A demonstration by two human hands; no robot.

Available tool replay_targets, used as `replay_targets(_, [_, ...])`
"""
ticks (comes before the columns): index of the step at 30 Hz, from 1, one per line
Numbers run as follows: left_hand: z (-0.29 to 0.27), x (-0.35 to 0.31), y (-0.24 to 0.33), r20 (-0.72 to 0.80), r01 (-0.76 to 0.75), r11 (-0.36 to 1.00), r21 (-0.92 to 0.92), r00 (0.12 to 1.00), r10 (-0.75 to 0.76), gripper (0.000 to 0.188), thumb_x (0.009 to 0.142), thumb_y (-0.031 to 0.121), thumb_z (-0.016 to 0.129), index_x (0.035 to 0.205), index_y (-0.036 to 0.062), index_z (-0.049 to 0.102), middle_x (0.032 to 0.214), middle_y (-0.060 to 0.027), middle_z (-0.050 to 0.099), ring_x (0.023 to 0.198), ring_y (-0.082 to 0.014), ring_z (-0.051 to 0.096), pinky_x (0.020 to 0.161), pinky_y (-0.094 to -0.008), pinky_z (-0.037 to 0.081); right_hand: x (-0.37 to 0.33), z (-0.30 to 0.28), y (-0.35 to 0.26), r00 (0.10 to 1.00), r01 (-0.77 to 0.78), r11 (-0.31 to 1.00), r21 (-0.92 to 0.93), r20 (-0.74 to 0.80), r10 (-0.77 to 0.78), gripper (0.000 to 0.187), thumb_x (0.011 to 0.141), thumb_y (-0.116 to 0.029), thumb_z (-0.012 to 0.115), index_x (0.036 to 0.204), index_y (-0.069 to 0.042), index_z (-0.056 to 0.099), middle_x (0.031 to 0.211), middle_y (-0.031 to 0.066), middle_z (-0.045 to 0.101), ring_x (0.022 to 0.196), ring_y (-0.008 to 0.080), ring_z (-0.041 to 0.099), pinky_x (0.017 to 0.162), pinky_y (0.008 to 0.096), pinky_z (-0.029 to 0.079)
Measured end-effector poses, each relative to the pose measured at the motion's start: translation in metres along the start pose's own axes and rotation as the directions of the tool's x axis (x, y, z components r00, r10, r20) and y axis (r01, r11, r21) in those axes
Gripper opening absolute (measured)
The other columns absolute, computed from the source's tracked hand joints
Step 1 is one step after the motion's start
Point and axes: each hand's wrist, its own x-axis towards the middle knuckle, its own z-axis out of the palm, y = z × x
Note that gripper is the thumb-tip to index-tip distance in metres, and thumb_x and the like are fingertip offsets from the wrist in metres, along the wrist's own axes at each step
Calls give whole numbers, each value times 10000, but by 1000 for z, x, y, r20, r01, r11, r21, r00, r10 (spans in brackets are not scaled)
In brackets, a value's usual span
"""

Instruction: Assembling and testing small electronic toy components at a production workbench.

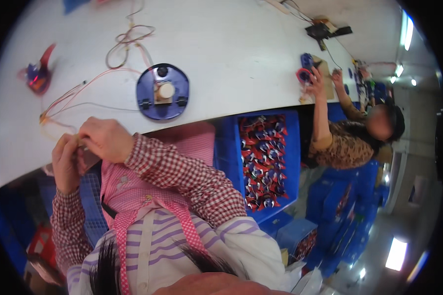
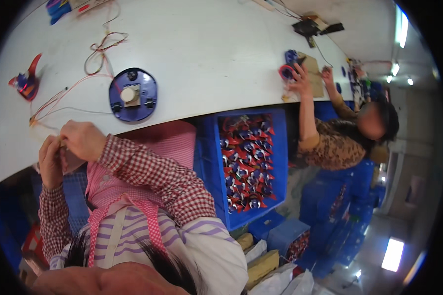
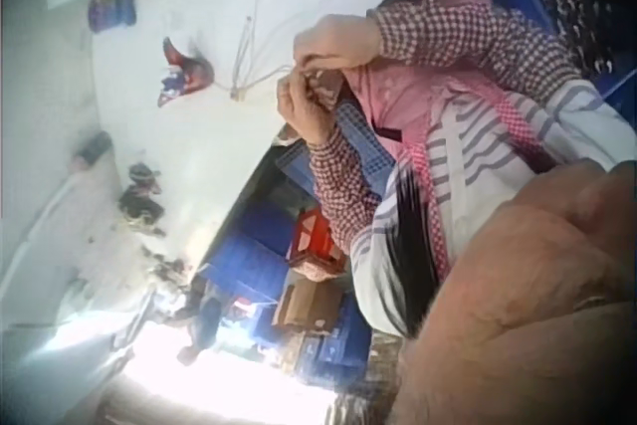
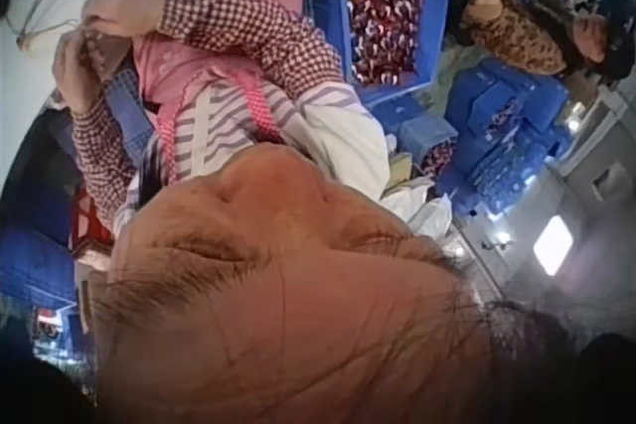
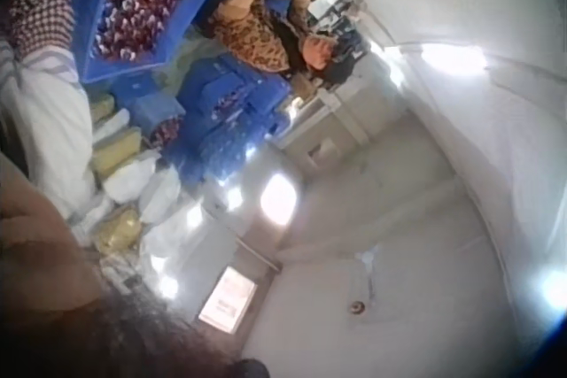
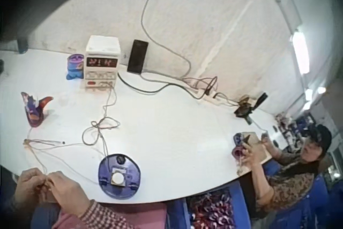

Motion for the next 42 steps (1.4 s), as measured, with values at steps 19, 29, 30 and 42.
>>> replay_targets(19, [-12, 13, -8, 65, -74, 997, 22, 995, 73, 158, 961, 219, 507, 917, 81, 572, 674, 1, 524, 503, -79, 491, 434, -214, 390, 40, 20, -106, 979, 175, 982, 68, 89, -181, 180, 770, -302, 649, 813, -127, 655, 700, 61, 625, 639, 300, 629, 639, 552, 423])
replay_targets(29, [3, 6, -17, -173, -20, 999, -47, 985, 11, 218, 969, 313, 519, 855, 130, 547, 607, 56, 444, 401, -19, 344, 366, -156, 253, -102, -22, -15, 953, -303, 874, 380, 109, 283, 160, 836, -172, 689, 901, -30, 654, 748, 87, 643, 630, 164, 618, 535, 306, 475])
replay_targets(30, [6, 7, -19, -197, -37, 998, -60, 980, 25, 211, 966, 313, 527, 859, 132, 549, 607, 60, 443, 403, -18, 348, 365, -157, 256, -124, -21, -1, 930, -367, 876, 313, 122, 346, 164, 847, -179, 682, 904, -27, 656, 756, 87, 647, 635, 165, 618, 546, 303, 484])
replay_targets(42, [0, 9, -24, -212, -12, 999, -38, 977, 4, 228, 964, 343, 533, 913, 124, 570, 621, 56, 460, 414, -20, 372, 363, -160, 273, -220, -18, 111, 426, -834, 353, 423, 90, 900, 312, 870, -319, 658, 978, -26, 653, 702, 40, 608, 588, 105, 563, 477, 254, 428])
